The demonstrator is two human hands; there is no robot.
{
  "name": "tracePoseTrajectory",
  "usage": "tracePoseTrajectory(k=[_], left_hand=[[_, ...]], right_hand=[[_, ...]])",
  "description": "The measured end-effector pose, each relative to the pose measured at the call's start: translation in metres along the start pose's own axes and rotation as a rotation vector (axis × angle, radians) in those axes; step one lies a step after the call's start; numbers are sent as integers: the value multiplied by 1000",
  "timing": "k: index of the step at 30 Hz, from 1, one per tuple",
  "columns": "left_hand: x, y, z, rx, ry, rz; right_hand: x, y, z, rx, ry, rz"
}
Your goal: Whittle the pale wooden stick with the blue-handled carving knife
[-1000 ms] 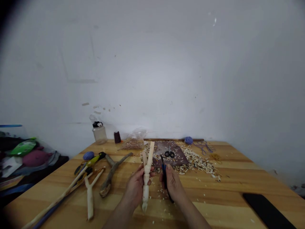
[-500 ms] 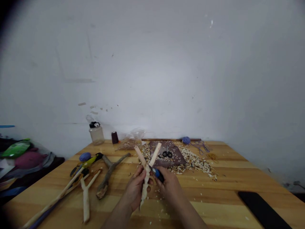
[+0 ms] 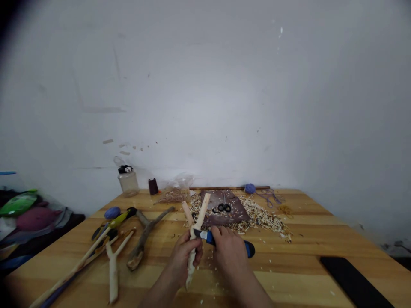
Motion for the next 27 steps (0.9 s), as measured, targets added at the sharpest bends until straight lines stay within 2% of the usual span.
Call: tracePoseTrajectory(k=[6,13,19,27], left_hand=[[-2,0,-1,1,-52,33],[0,-2,-2,38,-55,80],[4,1,-9,-73,-73,71],[6,2,-12,-68,-140,120]], right_hand=[[-1,5,0,-20,1,-29],[1,3,0,24,51,-24],[9,4,0,45,61,-41],[12,2,3,81,52,-32]])
Point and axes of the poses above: each hand's wrist, its own z-axis towards the middle knuckle, its own x-axis out of the palm, y = z × x, the point moved 6 cm from there along z, towards the middle knuckle, and after that the axes turned 8 degrees about -y, right-handed, at the moved point
